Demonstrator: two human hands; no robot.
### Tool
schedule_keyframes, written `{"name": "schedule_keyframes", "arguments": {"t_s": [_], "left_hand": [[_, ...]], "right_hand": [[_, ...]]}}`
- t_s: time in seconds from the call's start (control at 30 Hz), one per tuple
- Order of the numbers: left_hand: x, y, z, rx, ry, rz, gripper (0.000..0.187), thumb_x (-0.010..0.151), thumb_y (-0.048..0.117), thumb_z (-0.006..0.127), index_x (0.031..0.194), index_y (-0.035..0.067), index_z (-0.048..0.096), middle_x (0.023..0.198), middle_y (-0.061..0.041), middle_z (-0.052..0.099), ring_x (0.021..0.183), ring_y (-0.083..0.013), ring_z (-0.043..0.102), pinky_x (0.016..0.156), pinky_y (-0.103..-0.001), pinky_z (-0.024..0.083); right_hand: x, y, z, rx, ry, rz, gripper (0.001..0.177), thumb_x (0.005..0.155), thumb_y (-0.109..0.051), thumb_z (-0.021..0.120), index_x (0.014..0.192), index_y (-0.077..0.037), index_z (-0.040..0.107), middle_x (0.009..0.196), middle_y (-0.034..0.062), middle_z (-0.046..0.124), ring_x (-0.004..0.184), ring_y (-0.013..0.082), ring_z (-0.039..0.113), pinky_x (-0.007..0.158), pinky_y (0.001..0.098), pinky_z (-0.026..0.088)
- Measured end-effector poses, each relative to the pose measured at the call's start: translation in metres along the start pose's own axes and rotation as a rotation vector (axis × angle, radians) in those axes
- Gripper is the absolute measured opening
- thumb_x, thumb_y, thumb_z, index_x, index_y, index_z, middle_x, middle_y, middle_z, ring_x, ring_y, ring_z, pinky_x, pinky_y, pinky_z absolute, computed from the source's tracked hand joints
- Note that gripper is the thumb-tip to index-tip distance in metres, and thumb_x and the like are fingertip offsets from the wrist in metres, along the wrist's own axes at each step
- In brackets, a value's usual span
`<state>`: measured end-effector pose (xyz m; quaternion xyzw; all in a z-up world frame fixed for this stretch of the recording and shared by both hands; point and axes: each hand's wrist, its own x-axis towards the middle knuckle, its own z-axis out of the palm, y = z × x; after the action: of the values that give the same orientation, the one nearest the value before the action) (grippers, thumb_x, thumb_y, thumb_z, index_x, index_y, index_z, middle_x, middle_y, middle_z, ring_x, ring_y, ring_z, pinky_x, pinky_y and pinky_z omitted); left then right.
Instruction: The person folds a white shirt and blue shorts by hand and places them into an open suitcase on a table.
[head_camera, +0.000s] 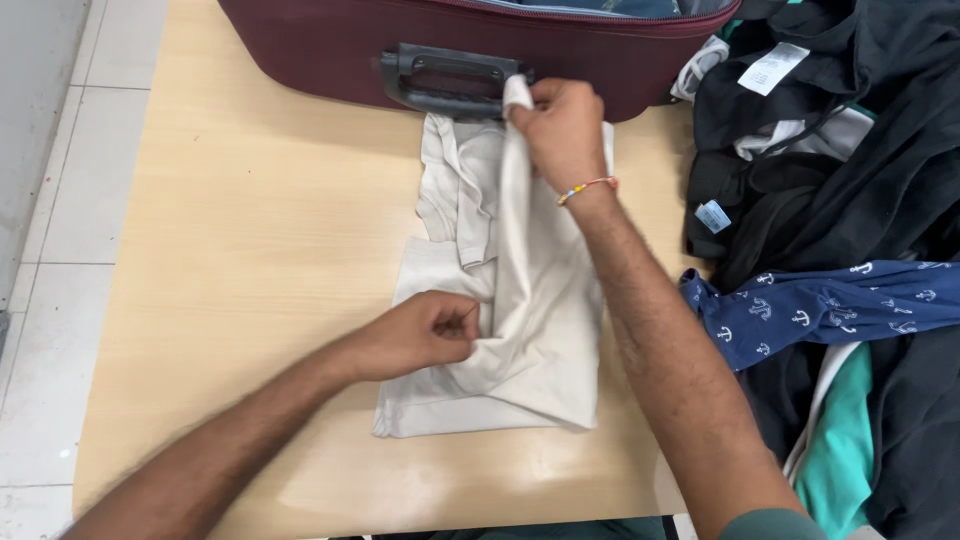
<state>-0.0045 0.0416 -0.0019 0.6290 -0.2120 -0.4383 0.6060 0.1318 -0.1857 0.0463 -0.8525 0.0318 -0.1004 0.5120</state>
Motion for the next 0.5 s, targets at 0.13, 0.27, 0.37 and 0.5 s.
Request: {"name": "schedule_keyframes", "arguments": {"t_s": [0.13, 0.27, 0.37, 0.5], "left_hand": [[-0.021, 0.049, -0.019, 0.155, -0.175, -0.409, 0.007, 0.09, 0.014, 0.057, 0.086, 0.008, 0.058, 0.081, -0.007, 0.075, 0.072, -0.011, 0.075, 0.064, -0.03, 0.063], [-0.007, 0.081, -0.038, 0.57, 0.219, -0.147, 0.015, 0.095, 0.02, 0.058, 0.1, 0.007, 0.065, 0.08, -0.012, 0.077, 0.07, -0.021, 0.075, 0.067, -0.036, 0.059], [0.027, 0.075, -0.036, 0.799, 0.71, 0.315, 0.018, 0.097, 0.012, 0.058, 0.112, 0.006, 0.065, 0.103, -0.012, 0.074, 0.092, -0.0301, 0.073, 0.081, -0.044, 0.055], [0.077, 0.049, -0.04, 0.824, 0.649, 0.489, 0.036, 0.096, 0.004, 0.05, 0.131, 0.007, 0.059, 0.133, -0.014, 0.064, 0.129, -0.0312, 0.059, 0.107, -0.044, 0.047]], "right_hand": [[-0.009, 0.024, 0.039, 0.158, -0.18, -0.039, 0.031, 0.087, -0.002, 0.069, 0.117, 0.003, 0.068, 0.087, 0.0109, 0.078, 0.068, 0.0125, 0.074, 0.053, 0.0278, 0.06], [-0.025, 0.043, 0.053, 0.339, -0.29, -0.122, 0.022, 0.097, 0.001, 0.062, 0.118, 0.004, 0.07, 0.109, 0.0123, 0.077, 0.093, 0.0119, 0.071, 0.079, 0.0279, 0.061], [-0.051, 0.04, 0.03, 0.119, -0.199, -0.203, 0.03, 0.095, 0.003, 0.056, 0.121, 0.001, 0.069, 0.114, 0.0132, 0.077, 0.094, 0.0183, 0.074, 0.086, 0.0326, 0.06], [-0.109, 0.031, 0.004, -0.352, -0.077, -0.458, 0.035, 0.095, -0.009, 0.065, 0.129, -0.001, 0.064, 0.132, 0.0203, 0.069, 0.126, 0.0367, 0.064, 0.11, 0.0473, 0.05]]}}
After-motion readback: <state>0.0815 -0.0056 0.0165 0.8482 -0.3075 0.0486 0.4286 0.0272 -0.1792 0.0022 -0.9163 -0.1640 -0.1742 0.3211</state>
